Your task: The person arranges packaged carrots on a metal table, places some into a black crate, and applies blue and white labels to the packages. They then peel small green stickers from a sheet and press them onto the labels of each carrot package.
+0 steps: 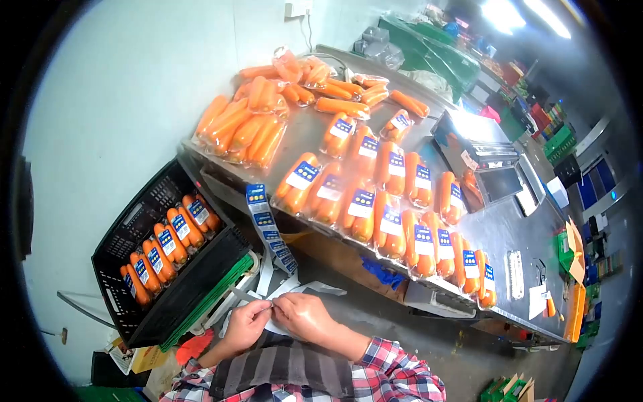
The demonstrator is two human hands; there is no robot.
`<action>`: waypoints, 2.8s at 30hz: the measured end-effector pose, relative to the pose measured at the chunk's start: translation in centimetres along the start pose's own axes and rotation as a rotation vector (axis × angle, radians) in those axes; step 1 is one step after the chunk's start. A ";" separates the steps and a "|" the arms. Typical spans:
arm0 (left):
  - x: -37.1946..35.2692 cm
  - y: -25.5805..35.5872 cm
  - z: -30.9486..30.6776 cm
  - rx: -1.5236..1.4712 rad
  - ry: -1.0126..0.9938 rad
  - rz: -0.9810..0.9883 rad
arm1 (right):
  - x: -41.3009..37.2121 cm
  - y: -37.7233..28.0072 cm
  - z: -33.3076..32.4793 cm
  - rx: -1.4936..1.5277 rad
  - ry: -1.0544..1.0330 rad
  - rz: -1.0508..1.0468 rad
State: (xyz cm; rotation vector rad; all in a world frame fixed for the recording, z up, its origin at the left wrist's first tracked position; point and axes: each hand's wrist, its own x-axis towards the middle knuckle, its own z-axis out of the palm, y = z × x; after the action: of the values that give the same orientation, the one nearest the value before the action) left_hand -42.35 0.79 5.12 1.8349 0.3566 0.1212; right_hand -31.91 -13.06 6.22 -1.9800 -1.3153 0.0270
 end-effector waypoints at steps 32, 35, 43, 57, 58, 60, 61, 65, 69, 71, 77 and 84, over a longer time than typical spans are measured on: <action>17.1 1.3 -8.6 -0.036 -0.424 0.136 | 12.6 3.9 -2.3 -0.282 0.084 0.067; 17.0 1.7 -9.6 -0.062 -0.407 0.155 | 13.5 4.0 -2.5 -0.184 0.003 0.038; 18.5 -0.2 -9.1 -0.136 -0.452 0.111 | 15.9 5.3 -6.5 0.074 -0.151 0.354; 19.5 0.5 -7.9 -0.355 -0.383 -0.089 | 17.8 19.1 -5.3 0.979 0.356 1.168; 19.3 -0.1 -8.3 -0.347 -0.380 -0.103 | 18.6 20.5 -4.6 1.037 0.438 1.244; 19.0 -0.7 -8.9 -0.368 -0.362 -0.138 | 19.8 23.4 -3.1 1.050 0.490 1.309; 18.7 -0.9 -9.2 -0.381 -0.350 -0.156 | 20.6 24.1 -2.4 1.024 0.535 1.332; 18.0 -1.2 -10.2 -0.423 -0.312 -0.163 | 22.5 26.5 -0.9 1.026 0.602 1.398; 17.8 -1.5 -10.8 -0.520 -0.316 -0.169 | 23.1 27.7 0.6 0.904 0.568 1.382; 17.7 -1.0 -11.5 -0.532 -0.329 -0.134 | 23.1 27.6 0.5 0.774 0.446 1.422; 17.2 0.4 -14.9 -0.610 -0.315 0.103 | 20.6 24.4 -2.2 0.150 0.191 1.042; 15.9 0.1 -17.3 -0.482 -0.174 0.325 | 14.2 7.8 -5.9 1.223 0.037 0.855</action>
State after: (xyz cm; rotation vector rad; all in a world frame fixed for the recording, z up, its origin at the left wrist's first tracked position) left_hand -31.81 21.47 8.68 1.3973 -0.0936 0.2468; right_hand -16.72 -6.52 11.06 -1.2426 -0.1427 0.9444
